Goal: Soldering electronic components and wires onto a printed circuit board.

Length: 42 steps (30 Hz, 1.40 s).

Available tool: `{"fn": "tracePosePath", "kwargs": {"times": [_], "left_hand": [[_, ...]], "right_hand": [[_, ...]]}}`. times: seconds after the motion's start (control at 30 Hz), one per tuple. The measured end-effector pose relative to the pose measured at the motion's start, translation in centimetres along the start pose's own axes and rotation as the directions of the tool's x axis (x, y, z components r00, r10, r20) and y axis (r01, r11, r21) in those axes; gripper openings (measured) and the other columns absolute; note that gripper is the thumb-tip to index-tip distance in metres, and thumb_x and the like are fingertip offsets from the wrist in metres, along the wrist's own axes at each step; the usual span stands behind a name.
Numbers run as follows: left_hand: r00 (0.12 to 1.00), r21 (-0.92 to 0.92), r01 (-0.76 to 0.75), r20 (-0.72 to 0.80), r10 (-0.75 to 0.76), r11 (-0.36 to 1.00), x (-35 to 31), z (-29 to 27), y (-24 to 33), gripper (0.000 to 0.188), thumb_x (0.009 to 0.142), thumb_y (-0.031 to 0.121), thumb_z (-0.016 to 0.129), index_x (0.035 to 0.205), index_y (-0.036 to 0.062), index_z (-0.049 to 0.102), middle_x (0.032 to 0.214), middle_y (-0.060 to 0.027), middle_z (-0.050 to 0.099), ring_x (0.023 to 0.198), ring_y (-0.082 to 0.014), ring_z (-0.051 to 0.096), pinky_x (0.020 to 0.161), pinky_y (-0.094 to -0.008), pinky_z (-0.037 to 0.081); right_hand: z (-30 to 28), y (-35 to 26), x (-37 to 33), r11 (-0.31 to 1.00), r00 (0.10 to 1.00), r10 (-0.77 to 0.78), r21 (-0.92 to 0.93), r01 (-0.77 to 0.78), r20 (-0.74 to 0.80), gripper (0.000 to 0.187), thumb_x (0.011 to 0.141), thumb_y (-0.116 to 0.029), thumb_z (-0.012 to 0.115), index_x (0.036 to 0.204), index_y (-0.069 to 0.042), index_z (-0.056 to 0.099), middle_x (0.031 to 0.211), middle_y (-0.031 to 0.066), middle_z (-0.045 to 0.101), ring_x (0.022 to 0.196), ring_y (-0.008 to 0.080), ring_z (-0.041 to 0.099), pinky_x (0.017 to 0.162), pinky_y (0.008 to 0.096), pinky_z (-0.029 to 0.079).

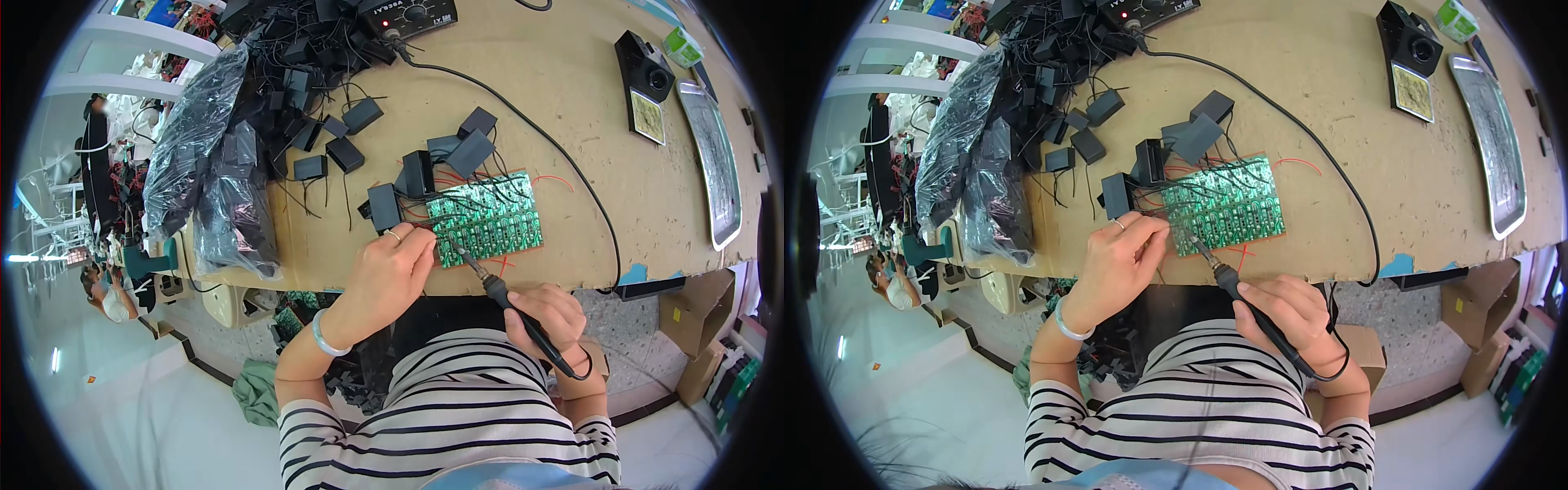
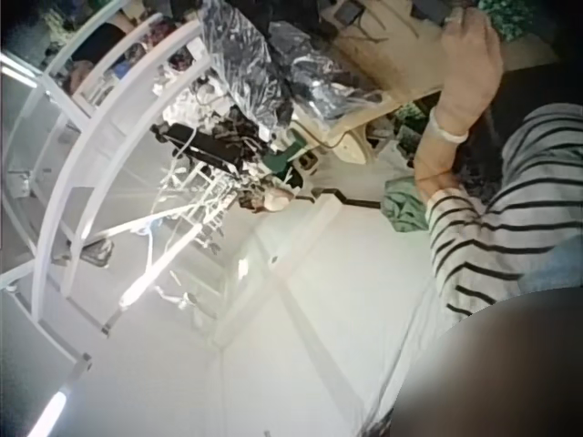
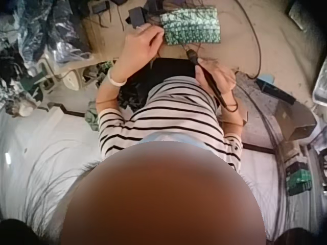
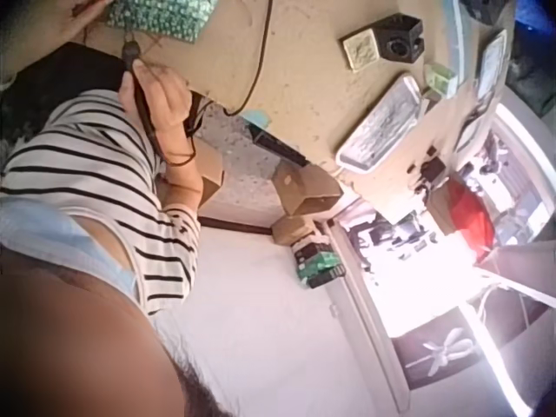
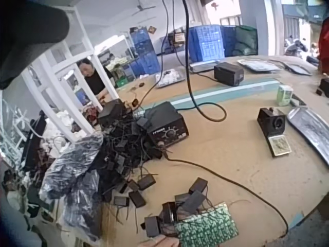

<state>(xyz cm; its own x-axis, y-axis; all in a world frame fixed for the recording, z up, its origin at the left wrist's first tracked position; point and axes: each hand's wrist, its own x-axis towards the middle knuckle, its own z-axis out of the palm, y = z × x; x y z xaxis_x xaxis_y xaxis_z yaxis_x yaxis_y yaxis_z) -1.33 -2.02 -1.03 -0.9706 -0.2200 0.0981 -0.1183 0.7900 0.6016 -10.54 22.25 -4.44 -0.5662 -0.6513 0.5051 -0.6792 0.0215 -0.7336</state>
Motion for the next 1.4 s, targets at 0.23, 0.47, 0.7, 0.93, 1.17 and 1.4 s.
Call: {"fn": "tracePosePath", "kwargs": {"times": [0.23,0.47,0.7,0.93,1.17,1.4], "left_hand": [[0.999,0.020,0.002,0.050,-0.003,1.000,-0.2,0.0,-0.1,0.008,0.091,0.006,0.067,0.094,0.0016,0.061,0.085,-0.0132,0.059,0.068,-0.0337,0.064,0.058,-0.0425,0.054],[0.999,0.052,-0.031,0.019,0.030,0.998,-0.2,0.6,-0.1,0.009,0.088,0.004,0.070,0.093,0.0021,0.063,0.084,-0.0114,0.061,0.064,-0.0299,0.064,0.056,-0.0387,0.053],[0.997,0.081,-0.072,0.026,0.070,0.994,-0.3,0.6,-0.2,0.012,0.089,0.005,0.069,0.087,0.0014,0.058,0.083,-0.0125,0.057,0.064,-0.0311,0.063,0.055,-0.0401,0.054],[0.999,0.089,-0.053,0.019,0.051,0.995,-0.2,0.6,0.1,0.011,0.088,0.005,0.069,0.086,0.0019,0.058,0.082,-0.0114,0.056,0.062,-0.0304,0.062,0.054,-0.0397,0.053],[1.000,0.148,-0.019,-0.019,0.021,0.989,-0.2,0.6,0.1,0.010,0.083,0.001,0.072,0.091,0.0045,0.067,0.078,-0.0055,0.062,0.057,-0.0225,0.062,0.054,-0.0340,0.050],[0.998,0.191,-0.032,-0.055,0.043,0.981,-0.3,0.6,0.6,0.009,0.088,0.007,0.075,0.094,0.0056,0.069,0.080,-0.0053,0.063,0.056,-0.0219,0.061,0.053,-0.0340,0.049]], "right_hand": [[-0.1,-0.7,1.1,0.986,0.988,-0.130,-0.091,0.137,0.081,0.026,0.073,-0.001,0.079,0.098,0.000,0.072,0.083,0.0092,0.070,0.065,0.0218,0.066,0.058,0.0308,0.056],[-0.2,-1.0,1.1,0.937,0.947,-0.280,-0.172,0.305,0.156,0.024,0.075,-0.003,0.079,0.096,0.004,0.071,0.084,0.0103,0.070,0.064,0.0204,0.066,0.057,0.0300,0.056],[-2.1,-1.7,0.1,0.989,0.997,-0.078,-0.122,0.080,0.020,0.035,0.072,0.004,0.078,0.106,0.003,0.069,0.087,0.0118,0.070,0.066,0.0253,0.068,0.057,0.0334,0.056],[-2.5,-1.8,-0.3,0.987,0.998,-0.056,-0.149,0.055,0.000,0.037,0.073,0.003,0.078,0.108,0.002,0.069,0.090,0.0114,0.071,0.067,0.0254,0.069,0.058,0.0332,0.057],[-2.8,-2.0,-0.3,0.988,0.998,-0.054,-0.145,0.056,0.017,0.036,0.074,0.002,0.079,0.108,0.002,0.068,0.090,0.0111,0.070,0.067,0.0254,0.069,0.058,0.0332,0.057],[-3.0,-2.1,-0.3,0.990,0.998,-0.055,-0.133,0.056,0.009,0.034,0.075,0.000,0.080,0.106,0.002,0.068,0.089,0.0109,0.070,0.066,0.0248,0.068,0.057,0.0328,0.056]]}}
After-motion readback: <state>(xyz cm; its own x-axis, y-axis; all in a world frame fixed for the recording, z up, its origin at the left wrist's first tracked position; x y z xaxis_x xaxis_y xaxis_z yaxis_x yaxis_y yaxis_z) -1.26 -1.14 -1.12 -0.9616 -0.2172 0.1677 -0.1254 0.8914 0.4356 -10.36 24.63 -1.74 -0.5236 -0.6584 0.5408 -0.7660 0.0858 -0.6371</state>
